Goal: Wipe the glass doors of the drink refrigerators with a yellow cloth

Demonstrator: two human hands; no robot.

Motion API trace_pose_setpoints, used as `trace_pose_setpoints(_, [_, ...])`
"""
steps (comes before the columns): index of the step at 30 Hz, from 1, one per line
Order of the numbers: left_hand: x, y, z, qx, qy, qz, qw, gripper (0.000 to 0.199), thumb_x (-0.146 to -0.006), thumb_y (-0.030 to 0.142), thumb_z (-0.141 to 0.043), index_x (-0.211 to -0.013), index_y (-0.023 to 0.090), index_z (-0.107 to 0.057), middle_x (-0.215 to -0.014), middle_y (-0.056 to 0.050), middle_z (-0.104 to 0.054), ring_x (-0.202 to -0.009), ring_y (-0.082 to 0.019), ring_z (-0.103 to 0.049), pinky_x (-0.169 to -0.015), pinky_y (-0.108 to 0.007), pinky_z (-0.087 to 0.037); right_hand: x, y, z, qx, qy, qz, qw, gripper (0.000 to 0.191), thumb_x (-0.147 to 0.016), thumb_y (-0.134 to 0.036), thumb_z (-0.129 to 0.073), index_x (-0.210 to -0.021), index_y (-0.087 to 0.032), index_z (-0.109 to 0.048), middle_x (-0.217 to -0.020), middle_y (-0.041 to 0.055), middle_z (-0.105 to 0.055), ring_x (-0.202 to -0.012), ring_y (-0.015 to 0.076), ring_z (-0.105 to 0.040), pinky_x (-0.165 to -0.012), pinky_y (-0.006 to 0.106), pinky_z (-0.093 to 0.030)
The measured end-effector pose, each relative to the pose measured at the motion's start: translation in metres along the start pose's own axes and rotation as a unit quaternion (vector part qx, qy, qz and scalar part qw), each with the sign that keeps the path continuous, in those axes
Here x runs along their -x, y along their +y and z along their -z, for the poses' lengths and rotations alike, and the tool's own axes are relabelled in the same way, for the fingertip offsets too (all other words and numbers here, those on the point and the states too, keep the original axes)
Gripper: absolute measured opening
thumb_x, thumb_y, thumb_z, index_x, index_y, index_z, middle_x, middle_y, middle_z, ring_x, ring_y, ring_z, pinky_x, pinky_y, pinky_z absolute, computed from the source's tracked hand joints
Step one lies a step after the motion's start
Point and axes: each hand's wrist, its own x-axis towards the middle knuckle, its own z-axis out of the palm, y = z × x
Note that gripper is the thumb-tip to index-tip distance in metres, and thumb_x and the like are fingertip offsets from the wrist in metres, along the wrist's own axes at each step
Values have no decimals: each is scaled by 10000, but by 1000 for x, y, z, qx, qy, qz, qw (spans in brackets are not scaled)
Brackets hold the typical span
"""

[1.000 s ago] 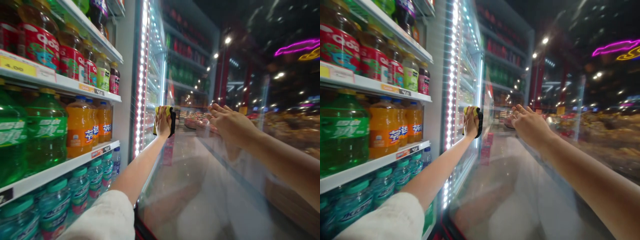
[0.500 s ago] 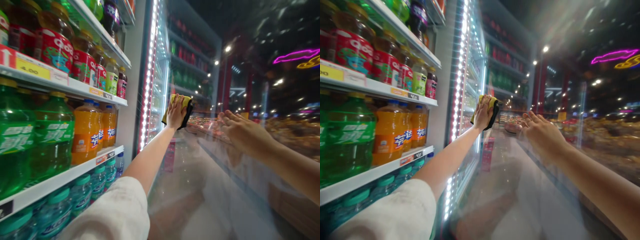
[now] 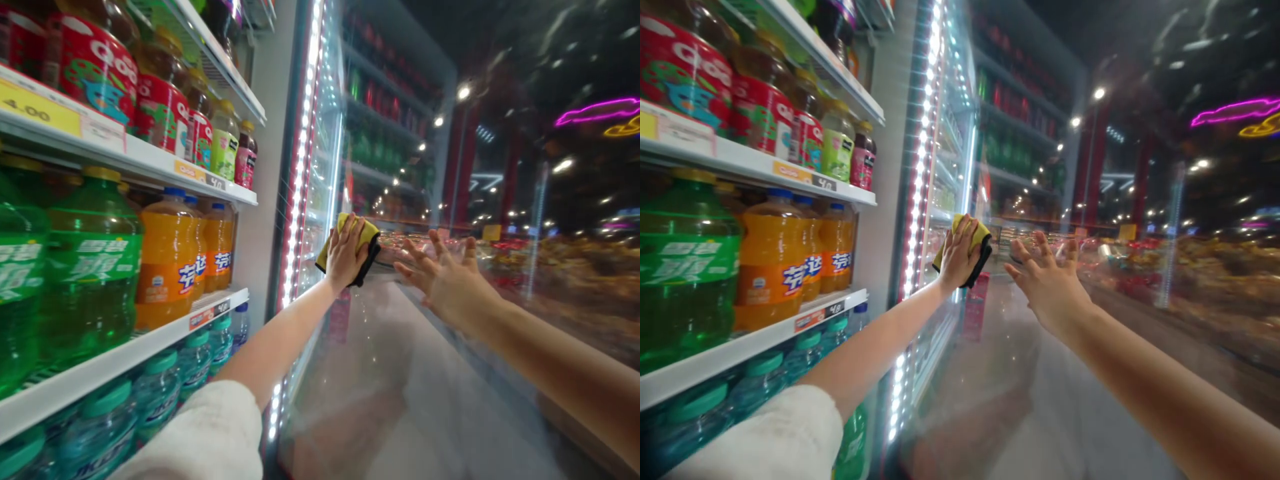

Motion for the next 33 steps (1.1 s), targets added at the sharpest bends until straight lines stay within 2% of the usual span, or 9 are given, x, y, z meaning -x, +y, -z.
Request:
trace_pose_setpoints(3, [-39,-45,5,-2,33,27,999,501,-1016,338,-406,-1501,216,-432,-1622,-104,-394,-1529,-248,-315,-1254,-486,-285,2,-1,5,7,-9,-14,1000,774,-747,-274,-747,-1465,-435,-506,-1669,68,-274,-1512,524,-180,-1055,866,-220])
trace_pose_setpoints(5, [-35,-75,5,-7,64,65,996,483,-1021,351,-388,-1476,207,-457,-1594,-114,-437,-1519,-240,-337,-1246,-476,-305,2,-3,6,22,-9,-9,1000,779,-744,-256,-734,-1472,-417,-505,-1660,75,-286,-1506,524,-197,-1056,870,-218])
trace_pose_setpoints(8, [19,-102,3,-16,97,97,990,480,-1027,388,-361,-1452,196,-475,-1556,-129,-483,-1524,-235,-325,-1247,-472,-306,3,-6,5,44,-10,-3,999,780,-763,-238,-712,-1499,-363,-482,-1662,97,-267,-1503,532,-192,-1053,886,-193])
trace_pose_setpoints(13, [105,-100,5,-15,83,113,990,501,-1027,399,-324,-1442,161,-472,-1498,-169,-532,-1493,-266,-386,-1222,-508,-348,4,-5,6,47,-17,-4,999,767,-776,-252,-729,-1497,-356,-486,-1662,93,-286,-1507,525,-190,-1049,890,-201])
trace_pose_setpoints(15, [92,-99,7,-12,75,115,990,499,-1026,398,-324,-1431,154,-482,-1494,-170,-535,-1496,-267,-379,-1229,-514,-335,4,-5,8,47,-21,-5,999,753,-790,-253,-720,-1499,-347,-485,-1662,94,-289,-1514,518,-178,-1049,887,-212])
trace_pose_setpoints(21, [-30,-114,2,-2,80,108,991,507,-1029,410,-347,-1427,132,-493,-1511,-167,-521,-1499,-233,-373,-1278,-439,-252,6,-5,7,33,-17,-5,999,778,-784,-249,-730,-1514,-321,-470,-1676,88,-254,-1522,523,-134,-1062,893,-178])
trace_pose_setpoints(23, [-36,-117,0,0,86,107,990,512,-1033,426,-330,-1434,148,-487,-1516,-153,-520,-1499,-226,-372,-1279,-438,-249,7,-4,4,24,-5,-3,1000,788,-772,-237,-734,-1511,-323,-475,-1677,86,-264,-1523,526,-123,-1063,898,-154])
trace_pose_setpoints(30, [106,-103,5,3,55,127,990,533,-1011,480,-335,-1425,190,-504,-1535,-121,-511,-1501,-240,-371,-1266,-457,-280,3,-4,10,9,-49,-23,998,789,-784,-261,-746,-1516,-335,-464,-1694,79,-218,-1527,534,-57,-1052,908,-107])
trace_pose_setpoints(33, [122,-99,7,25,57,147,987,550,-1013,476,-335,-1440,161,-480,-1552,-157,-479,-1518,-260,-339,-1279,-487,-242,0,-5,18,-5,-72,-22,997,803,-798,-244,-742,-1535,-320,-432,-1701,79,-184,-1528,531,-34,-1051,907,-79])
